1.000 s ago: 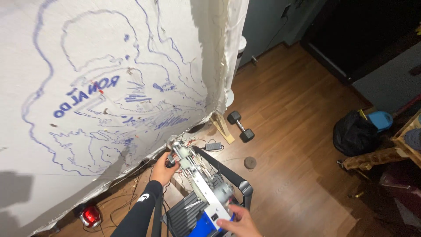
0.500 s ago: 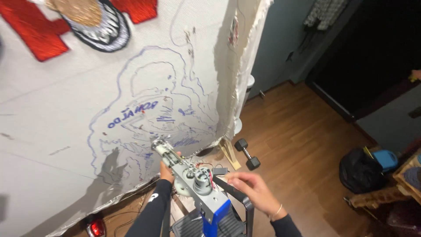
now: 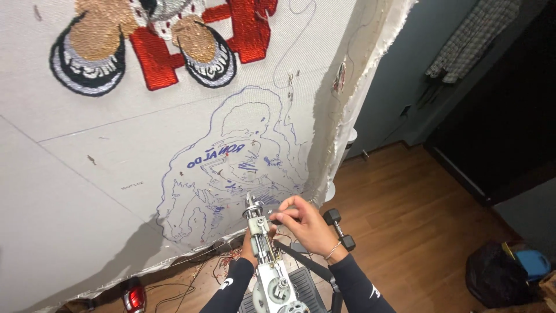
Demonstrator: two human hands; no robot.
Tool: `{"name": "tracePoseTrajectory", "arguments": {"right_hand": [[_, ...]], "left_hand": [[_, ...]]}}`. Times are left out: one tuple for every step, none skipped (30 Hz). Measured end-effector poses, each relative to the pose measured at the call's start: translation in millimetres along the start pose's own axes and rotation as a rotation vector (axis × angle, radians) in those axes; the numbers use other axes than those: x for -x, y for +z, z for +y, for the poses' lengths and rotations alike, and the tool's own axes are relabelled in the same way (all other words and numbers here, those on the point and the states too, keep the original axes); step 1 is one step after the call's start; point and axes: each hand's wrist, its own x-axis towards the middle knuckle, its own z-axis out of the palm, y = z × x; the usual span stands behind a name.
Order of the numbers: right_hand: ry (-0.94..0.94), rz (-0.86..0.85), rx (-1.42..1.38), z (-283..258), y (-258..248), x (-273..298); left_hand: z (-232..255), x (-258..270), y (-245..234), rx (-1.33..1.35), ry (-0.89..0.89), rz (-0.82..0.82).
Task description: Tufting a rug on a large canvas frame using a tufting gun and yarn.
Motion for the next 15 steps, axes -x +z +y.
{"name": "tracePoseTrajectory", "arguments": {"right_hand": [[-0.001,-0.004,0.005,3.2,-0.5,-2.0],[-0.011,0.012,0.048,7.2,-0.5,-2.7],[-0.020,0.027,0.091,11.0,-0.7,-3.5],[-0.018,0.023,0.095,5.0,1.1,-2.7],[-0.044,0.070,0.113,-1.0,2.8,-2.1],[-0.069,0.118,0.130,-6.2,5.3,-1.6],[-0.068,0.114,0.134,-3.8,4.0,-2.3],[-0.048,0.152,0.130,-0.7,3.5,-2.2],[-0.029,0.190,0.126,2.3,2.7,-2.4],[-0.026,0.189,0.128,-2.7,4.3,-0.9],[-0.009,0.209,0.186,-7.8,5.8,0.4],[0.010,0.228,0.244,-12.2,7.5,2.2],[0.013,0.226,0.245,-12.7,7.6,2.9],[-0.065,0.204,0.269,-13.5,8.1,2.1],[-0.144,0.182,0.292,-14.2,8.8,1.3]], "left_hand": [[10.3,3.6,5.6,0.005,0.004,0.001],[19.5,8.9,10.5,0.029,-0.009,0.036],[28.8,14.0,15.6,0.054,-0.022,0.070],[31.8,16.7,19.2,0.060,-0.020,0.074],[34.7,19.1,22.8,0.090,-0.058,0.075],[37.6,21.4,25.3,0.120,-0.097,0.075],[38.6,22.4,26.6,0.125,-0.096,0.077],[39.5,25.0,26.6,-0.153,0.043,0.045],[40.4,27.3,26.9,-0.431,0.181,0.011],[46.8,30.0,29.6,-0.428,0.179,0.013],[53.1,32.5,32.5,-0.545,0.233,0.019],[58.8,35.7,34.8,-0.661,0.286,0.026],[61.1,38.3,36.7,-0.659,0.283,0.028],[64.7,39.8,38.1,-0.705,0.335,0.034],[68.4,41.2,39.4,-0.751,0.386,0.039]]}}
